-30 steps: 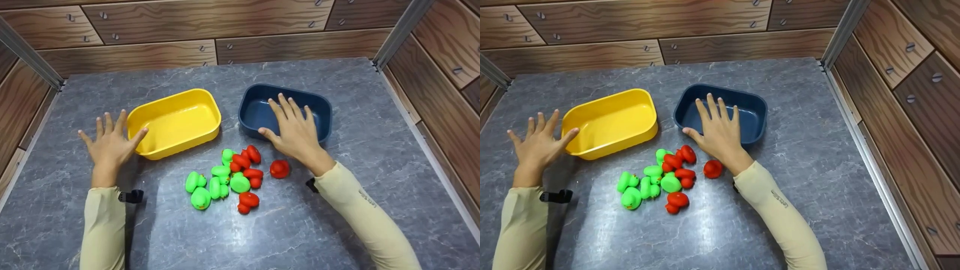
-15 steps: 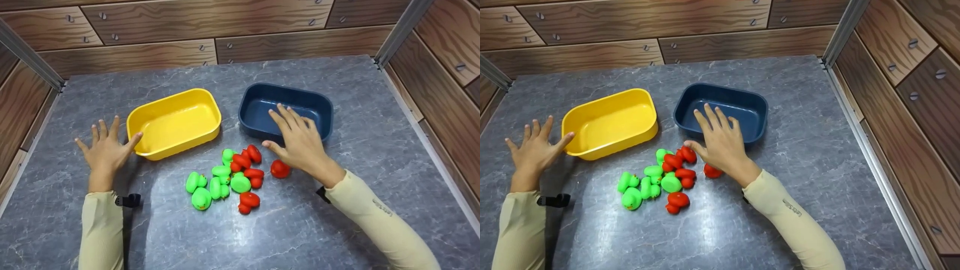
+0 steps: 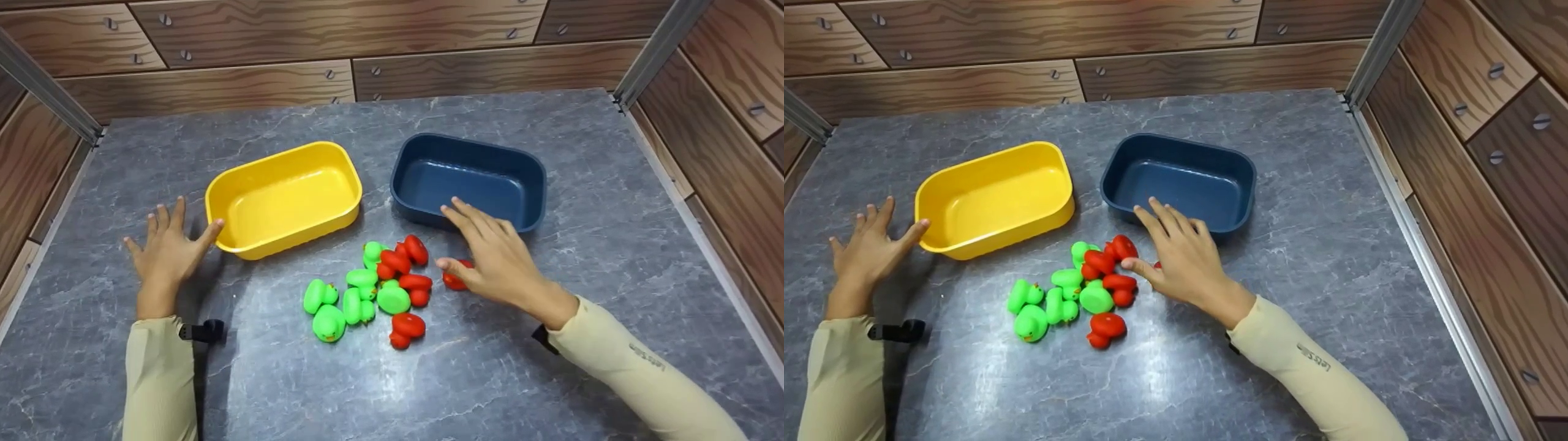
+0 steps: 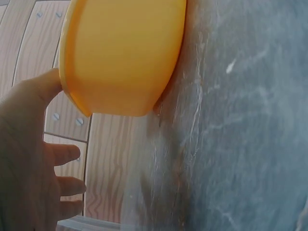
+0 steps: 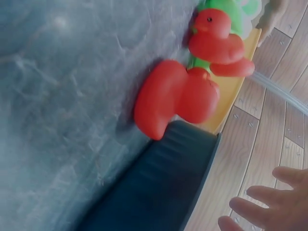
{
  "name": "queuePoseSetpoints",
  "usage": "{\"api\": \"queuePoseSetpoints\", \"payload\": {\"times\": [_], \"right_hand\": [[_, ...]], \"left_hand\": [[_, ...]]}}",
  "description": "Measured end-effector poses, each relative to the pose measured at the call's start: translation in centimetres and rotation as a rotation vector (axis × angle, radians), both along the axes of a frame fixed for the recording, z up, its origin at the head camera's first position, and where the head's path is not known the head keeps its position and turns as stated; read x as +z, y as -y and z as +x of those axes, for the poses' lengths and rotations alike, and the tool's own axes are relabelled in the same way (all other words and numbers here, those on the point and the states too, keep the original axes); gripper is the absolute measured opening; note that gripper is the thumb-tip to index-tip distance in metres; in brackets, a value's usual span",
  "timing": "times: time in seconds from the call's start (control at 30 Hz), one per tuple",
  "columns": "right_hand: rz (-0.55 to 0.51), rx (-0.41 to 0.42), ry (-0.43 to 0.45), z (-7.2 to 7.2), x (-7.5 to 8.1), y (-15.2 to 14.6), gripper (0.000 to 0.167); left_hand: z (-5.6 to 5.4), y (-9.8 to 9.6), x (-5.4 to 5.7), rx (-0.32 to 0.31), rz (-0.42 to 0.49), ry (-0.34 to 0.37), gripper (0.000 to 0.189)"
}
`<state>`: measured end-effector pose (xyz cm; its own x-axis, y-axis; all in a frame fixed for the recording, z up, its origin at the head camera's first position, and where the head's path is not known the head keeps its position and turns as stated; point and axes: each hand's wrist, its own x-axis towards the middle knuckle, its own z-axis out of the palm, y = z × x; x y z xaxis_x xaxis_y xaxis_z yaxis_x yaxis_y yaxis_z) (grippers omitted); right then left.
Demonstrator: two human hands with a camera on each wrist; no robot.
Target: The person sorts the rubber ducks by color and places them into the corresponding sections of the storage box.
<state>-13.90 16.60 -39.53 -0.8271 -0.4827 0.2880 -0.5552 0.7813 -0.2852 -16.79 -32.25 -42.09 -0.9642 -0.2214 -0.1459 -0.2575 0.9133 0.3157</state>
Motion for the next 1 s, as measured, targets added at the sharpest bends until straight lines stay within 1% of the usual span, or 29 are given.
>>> {"api": "queuePoseSetpoints", "payload": {"times": [0.13,0.27,0.37,0.5,0.6,0.73,0.83,1.0], "right_hand": [[-0.039,0.011,0.076,0.6,-0.2,-0.2,0.084],[-0.072,0.021,0.173,1.2,-0.4,-0.5,0.085],[-0.086,0.015,0.253,1.6,-0.5,-0.7,0.083],[-0.094,0.021,0.340,1.9,-0.6,-0.8,0.082],[-0.088,0.032,0.367,1.8,-0.8,-0.9,0.082],[-0.085,0.030,0.374,1.6,-1.2,-1.1,0.082],[-0.081,0.026,0.384,1.4,-1.5,-1.3,0.079],[-0.038,0.015,0.397,1.0,-1.9,-1.7,0.074]], "left_hand": [[0.1,0.2,0.0,-0.005,0.101,0.009,0.099],[0.2,0.2,0.1,-0.005,0.255,0.011,0.095],[0.3,0.2,0.1,-0.014,0.376,-0.003,0.092],[0.4,0.2,0.1,-0.022,0.492,-0.028,0.091],[0.5,0.2,-0.1,-0.013,0.545,-0.030,0.092],[0.5,0.1,-0.5,-0.001,0.597,-0.036,0.091],[0.4,0.1,-0.7,0.003,0.622,-0.048,0.091],[0.2,0.2,-0.9,0.002,0.649,-0.053,0.092]]}}
